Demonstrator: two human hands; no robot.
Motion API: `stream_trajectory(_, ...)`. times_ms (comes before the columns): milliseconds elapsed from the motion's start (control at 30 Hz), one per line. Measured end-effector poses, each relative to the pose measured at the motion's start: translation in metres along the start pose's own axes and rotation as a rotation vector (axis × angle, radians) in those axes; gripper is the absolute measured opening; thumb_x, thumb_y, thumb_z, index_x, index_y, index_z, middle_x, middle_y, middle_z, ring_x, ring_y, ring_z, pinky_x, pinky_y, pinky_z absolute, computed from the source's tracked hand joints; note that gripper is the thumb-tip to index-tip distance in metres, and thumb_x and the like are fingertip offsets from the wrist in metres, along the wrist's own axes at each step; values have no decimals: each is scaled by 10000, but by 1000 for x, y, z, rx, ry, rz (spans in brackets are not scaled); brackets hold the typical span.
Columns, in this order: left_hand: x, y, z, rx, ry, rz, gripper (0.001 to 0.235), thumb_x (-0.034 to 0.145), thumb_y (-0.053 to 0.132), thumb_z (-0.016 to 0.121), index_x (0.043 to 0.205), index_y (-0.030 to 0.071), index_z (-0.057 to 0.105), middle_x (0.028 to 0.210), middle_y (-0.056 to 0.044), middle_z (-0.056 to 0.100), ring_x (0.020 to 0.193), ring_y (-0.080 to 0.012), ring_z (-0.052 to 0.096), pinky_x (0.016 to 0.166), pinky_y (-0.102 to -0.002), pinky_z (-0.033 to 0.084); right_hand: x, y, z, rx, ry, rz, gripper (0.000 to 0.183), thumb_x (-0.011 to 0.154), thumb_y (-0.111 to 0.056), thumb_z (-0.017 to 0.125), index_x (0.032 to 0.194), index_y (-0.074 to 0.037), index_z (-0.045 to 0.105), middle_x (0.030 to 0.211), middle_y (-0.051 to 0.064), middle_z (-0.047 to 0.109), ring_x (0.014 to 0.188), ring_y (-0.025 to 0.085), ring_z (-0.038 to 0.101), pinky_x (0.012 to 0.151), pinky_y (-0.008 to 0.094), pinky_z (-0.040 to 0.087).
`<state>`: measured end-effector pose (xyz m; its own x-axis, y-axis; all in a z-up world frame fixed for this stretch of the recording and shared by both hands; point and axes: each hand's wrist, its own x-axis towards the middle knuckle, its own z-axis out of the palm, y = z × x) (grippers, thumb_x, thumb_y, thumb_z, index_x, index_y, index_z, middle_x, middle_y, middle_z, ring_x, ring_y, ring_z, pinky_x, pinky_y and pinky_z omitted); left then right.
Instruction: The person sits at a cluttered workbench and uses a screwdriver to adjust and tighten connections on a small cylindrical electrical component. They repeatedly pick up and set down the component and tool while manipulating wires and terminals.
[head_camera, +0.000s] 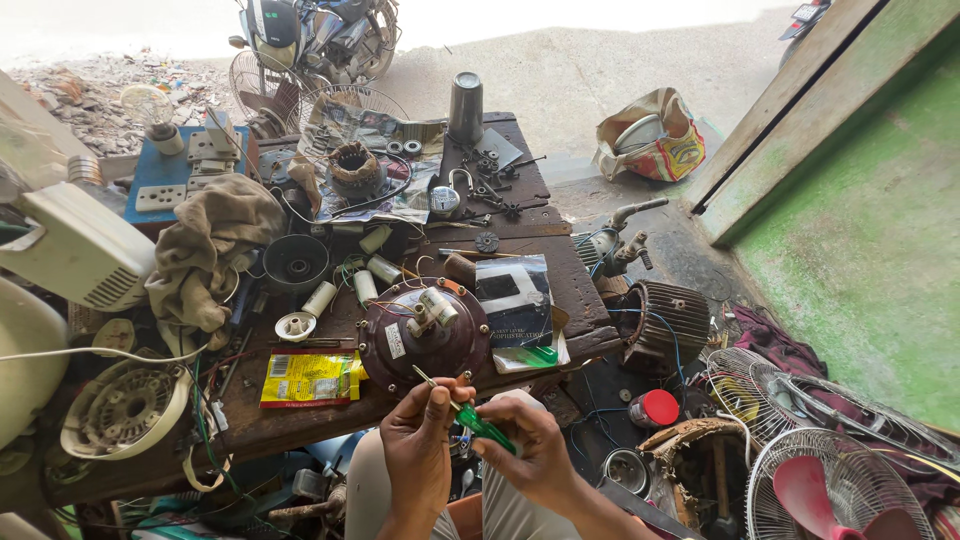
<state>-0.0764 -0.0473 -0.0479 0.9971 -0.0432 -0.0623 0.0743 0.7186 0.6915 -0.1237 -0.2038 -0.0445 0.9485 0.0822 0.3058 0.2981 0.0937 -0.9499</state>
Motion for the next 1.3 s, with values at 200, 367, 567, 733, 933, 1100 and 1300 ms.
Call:
stream_trajectory(200, -4, 2, -7, -137, 82, 14, 261, 940, 175, 720, 1043, -64, 737, 899, -159, 758, 855, -234, 741, 839, -361, 600, -2, -2, 7, 5, -49, 54, 302, 978, -30, 736, 1255, 61, 655, 1010, 40, 608, 909, 56, 595, 777, 203, 495)
stream_trajectory(367, -5, 2, -7, -185, 159, 55, 230, 932, 156, 720, 1039, -46, 738, 922, -153, 755, 863, -232, 738, 845, -364, 590, 3, -5, 9, -100, -82, -32, 287, 972, -15, 730, 1238, 63, 655, 1019, 50, 680, 912, 58, 642, 777, 206, 537)
stream_trajectory(567, 0, 17, -4, 23, 74, 75, 261, 955, 183, 699, 1037, -62, 738, 911, -178, 768, 877, -242, 767, 828, -354, 613, 7, -7, -2, -201, -4, -83, 271, 905, -19, 789, 1166, 27, 732, 890, 56, 680, 696, 51, 569, 599, 181, 433)
stream_trajectory(733, 10, 33, 2, 210, 171, 346, 207, 966, 84, 703, 1122, -50, 717, 1013, -171, 768, 894, -207, 755, 846, -331, 623, 27, -11, -41, -375, 301, -289, 247, 908, -56, 793, 1142, -31, 718, 953, 63, 722, 820, 94, 649, 709, 227, 522)
stream_trajectory(933, 13, 40, 21, 576, 121, 564, 181, 970, 37, 727, 1140, -20, 706, 1084, -133, 745, 986, -166, 721, 905, -291, 588, 99, -12, -88, -832, 528, -252, 270, 878, -123, 818, 1126, -79, 721, 983, 71, 751, 856, 165, 723, 702, 301, 560)
stream_trajectory(1100, 23, 50, 33, 1045, 105, 811, 325, 898, 108, 798, 1196, 34, 690, 1209, -119, 695, 1095, -232, 669, 934, -347, 553, 134, -8, -103, -1120, 237, -433, 276, 828, -166, 819, 1080, -77, 749, 1071, 111, 763, 982, 298, 714, 842, 396, 535)
stream_trajectory(1300, 44, 58, 33, 1164, 79, 773, 439, 867, 212, 829, 1238, 82, 633, 1204, -105, 654, 1031, -236, 657, 858, -365, 539, 69, -17, -85, -1081, 255, -71, 268, 797, -256, 866, 874, -44, 722, 877, 120, 734, 815, 261, 701, 753, 397, 542)
